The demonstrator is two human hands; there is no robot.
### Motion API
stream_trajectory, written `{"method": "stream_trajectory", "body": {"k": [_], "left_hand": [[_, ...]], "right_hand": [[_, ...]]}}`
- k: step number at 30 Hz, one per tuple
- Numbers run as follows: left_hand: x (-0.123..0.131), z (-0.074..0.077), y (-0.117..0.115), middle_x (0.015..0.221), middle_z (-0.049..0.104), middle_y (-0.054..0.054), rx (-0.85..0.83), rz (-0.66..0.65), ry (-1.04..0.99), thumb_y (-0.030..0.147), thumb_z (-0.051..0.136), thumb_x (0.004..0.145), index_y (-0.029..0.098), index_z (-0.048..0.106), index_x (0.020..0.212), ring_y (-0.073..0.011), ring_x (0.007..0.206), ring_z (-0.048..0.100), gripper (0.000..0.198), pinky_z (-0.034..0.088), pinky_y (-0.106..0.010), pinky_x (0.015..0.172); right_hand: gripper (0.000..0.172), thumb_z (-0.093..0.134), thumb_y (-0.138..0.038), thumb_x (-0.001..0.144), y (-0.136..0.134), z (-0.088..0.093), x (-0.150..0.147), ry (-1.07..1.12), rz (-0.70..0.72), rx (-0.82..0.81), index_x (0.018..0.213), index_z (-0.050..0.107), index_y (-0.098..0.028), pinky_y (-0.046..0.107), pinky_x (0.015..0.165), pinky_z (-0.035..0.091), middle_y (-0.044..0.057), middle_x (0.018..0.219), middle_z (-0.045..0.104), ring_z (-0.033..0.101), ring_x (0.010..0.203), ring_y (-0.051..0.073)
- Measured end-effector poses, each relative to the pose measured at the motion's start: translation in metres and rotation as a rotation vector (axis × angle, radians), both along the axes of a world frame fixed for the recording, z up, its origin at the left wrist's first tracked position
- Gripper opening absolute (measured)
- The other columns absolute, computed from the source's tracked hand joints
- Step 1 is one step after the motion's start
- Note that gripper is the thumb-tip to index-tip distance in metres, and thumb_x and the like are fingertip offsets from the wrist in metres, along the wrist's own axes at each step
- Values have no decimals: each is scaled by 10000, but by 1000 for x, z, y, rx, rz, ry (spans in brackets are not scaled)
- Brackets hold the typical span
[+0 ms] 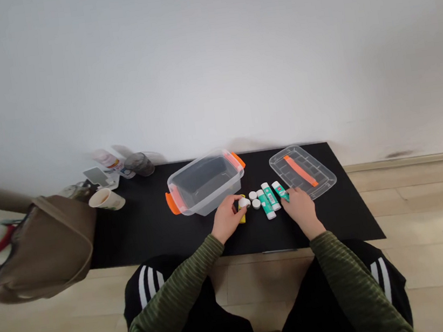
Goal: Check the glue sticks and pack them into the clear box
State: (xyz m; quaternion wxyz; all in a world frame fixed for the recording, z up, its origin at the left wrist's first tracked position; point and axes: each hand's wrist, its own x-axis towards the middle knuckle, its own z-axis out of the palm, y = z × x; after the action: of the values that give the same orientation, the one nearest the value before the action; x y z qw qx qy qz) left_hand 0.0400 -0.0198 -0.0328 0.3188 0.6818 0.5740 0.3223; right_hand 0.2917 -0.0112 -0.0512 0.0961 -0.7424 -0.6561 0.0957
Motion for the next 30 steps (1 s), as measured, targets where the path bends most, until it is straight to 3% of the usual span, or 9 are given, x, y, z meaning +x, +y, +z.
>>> {"method": "stream_trajectory", "body": {"k": [3, 6, 9, 16, 21, 30], "left_hand": [[1, -2, 2, 876, 669, -29, -163, 47, -437, 367, 699, 786, 183, 637, 985, -145, 771, 615, 278, 488, -276, 720], [3, -4, 2, 922, 686, -61, -330, 52, -900, 427, 747, 751, 151, 618, 969, -149, 815, 642, 374, 511, -286, 747], [4, -2, 0, 966, 700, -88, -467, 24, -1127, 427, 770, 746, 137, 619, 978, -165, 865, 677, 401, 518, -324, 844], [5, 1, -1, 973, 711, -86, -539, 31, -1234, 366, 786, 750, 132, 631, 960, -184, 919, 698, 351, 503, -380, 977], [5, -1, 0, 909, 709, -50, -538, 47, -1231, 315, 829, 703, 131, 641, 961, -148, 842, 692, 368, 527, -365, 949], [3, 2, 0, 967, 727, -68, -501, 43, -1165, 299, 844, 676, 115, 679, 968, -158, 891, 682, 383, 525, -358, 939]], "right_hand": [[273, 548, -348, 854, -3, 5, -1, 125, 17, 103, 1038, 662, -183, 317, 737, 438, 99, 992, 658, 624, 899, 236], [273, 561, -363, 849, -11, 13, -8, 340, 132, 194, 1051, 650, -202, 310, 742, 465, 69, 961, 662, 624, 844, 208], [296, 577, -362, 845, -20, 18, -20, 506, 272, 218, 1091, 636, -209, 296, 715, 488, 67, 983, 658, 628, 829, 196], [315, 578, -300, 840, -30, 21, -34, 497, 410, 214, 1144, 629, -231, 311, 798, 514, 79, 1073, 652, 647, 923, 212], [329, 582, -310, 852, -31, 17, -34, 442, 437, 241, 1170, 630, -236, 324, 894, 514, 82, 1147, 651, 642, 1028, 223], [304, 588, -311, 884, -31, 13, -32, 381, 481, 364, 1175, 654, -252, 318, 880, 538, 68, 1133, 664, 660, 1002, 208]]}}
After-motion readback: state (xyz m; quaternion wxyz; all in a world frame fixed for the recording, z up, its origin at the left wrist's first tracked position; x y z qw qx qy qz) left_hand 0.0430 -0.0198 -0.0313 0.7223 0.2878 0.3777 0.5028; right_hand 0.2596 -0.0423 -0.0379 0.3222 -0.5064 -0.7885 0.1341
